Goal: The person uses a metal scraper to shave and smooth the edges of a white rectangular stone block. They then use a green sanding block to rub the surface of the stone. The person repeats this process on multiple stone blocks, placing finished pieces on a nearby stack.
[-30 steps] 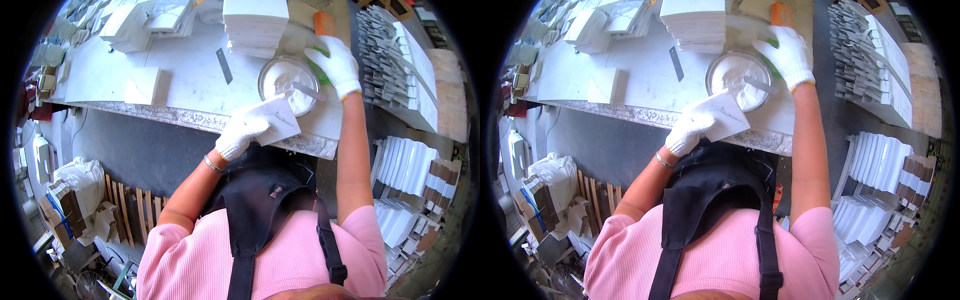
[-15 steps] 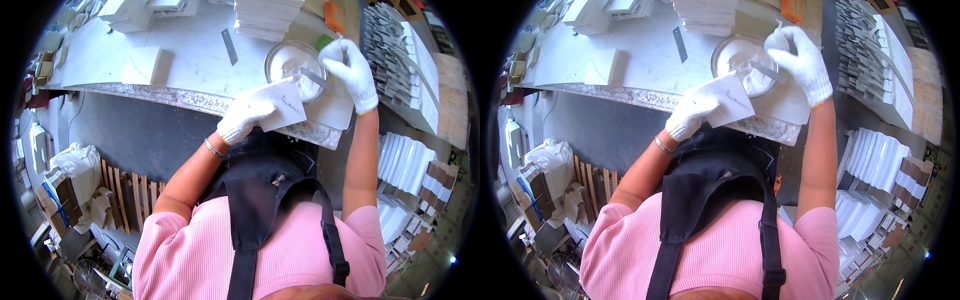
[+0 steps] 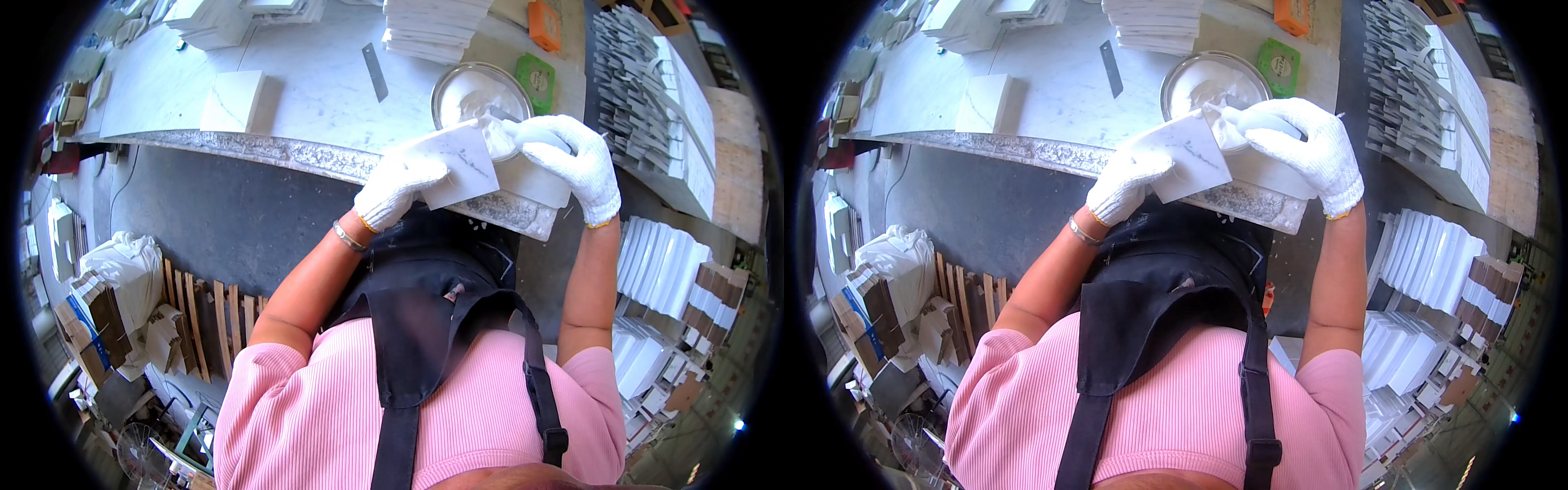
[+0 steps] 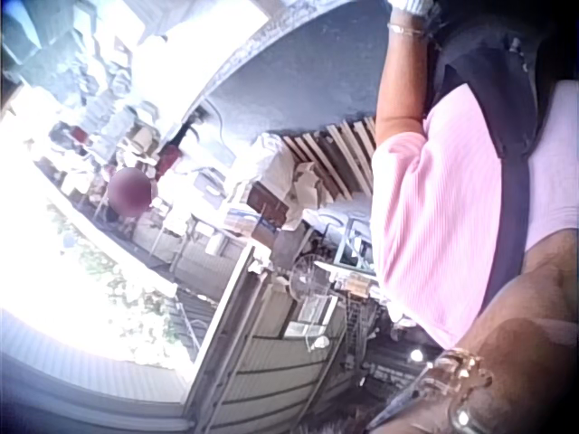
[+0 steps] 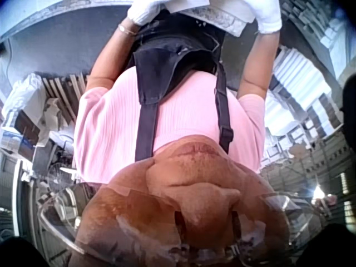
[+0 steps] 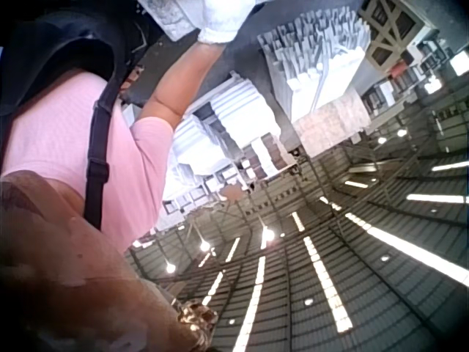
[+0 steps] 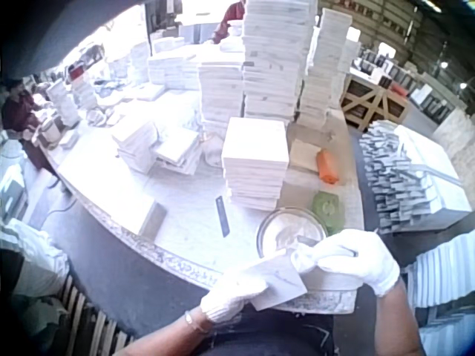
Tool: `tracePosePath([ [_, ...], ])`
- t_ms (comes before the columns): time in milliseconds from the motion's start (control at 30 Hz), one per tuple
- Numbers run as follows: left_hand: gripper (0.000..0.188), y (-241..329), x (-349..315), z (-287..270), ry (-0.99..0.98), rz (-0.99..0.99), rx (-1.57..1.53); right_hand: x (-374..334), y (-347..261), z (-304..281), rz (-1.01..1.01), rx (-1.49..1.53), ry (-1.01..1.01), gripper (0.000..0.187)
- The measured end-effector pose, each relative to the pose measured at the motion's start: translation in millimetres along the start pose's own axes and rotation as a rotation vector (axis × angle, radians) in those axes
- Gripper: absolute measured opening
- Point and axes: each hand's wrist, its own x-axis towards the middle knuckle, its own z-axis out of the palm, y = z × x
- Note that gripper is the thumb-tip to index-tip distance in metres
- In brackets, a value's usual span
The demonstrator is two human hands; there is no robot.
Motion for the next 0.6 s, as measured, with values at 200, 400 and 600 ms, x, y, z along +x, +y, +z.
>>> tracePosePath([
  [200,0.047,-0.8,0.0,-2.0,-0.004,-0.006,0.007,3.0,-9.6,-0.4,-0.001,-0.062,-0.018,0.030],
  [400,0.046,-2.0,0.3,-2.1,-0.003,-0.002,-0.012,4.1,-11.4,-0.8,0.003,-0.097,-0.031,0.029],
  [600,0.046,-1.1,-0.8,-0.5,-0.001,-0.002,-0.037,4.4,-11.7,-0.6,0.011,-0.086,-0.031,0.029],
])
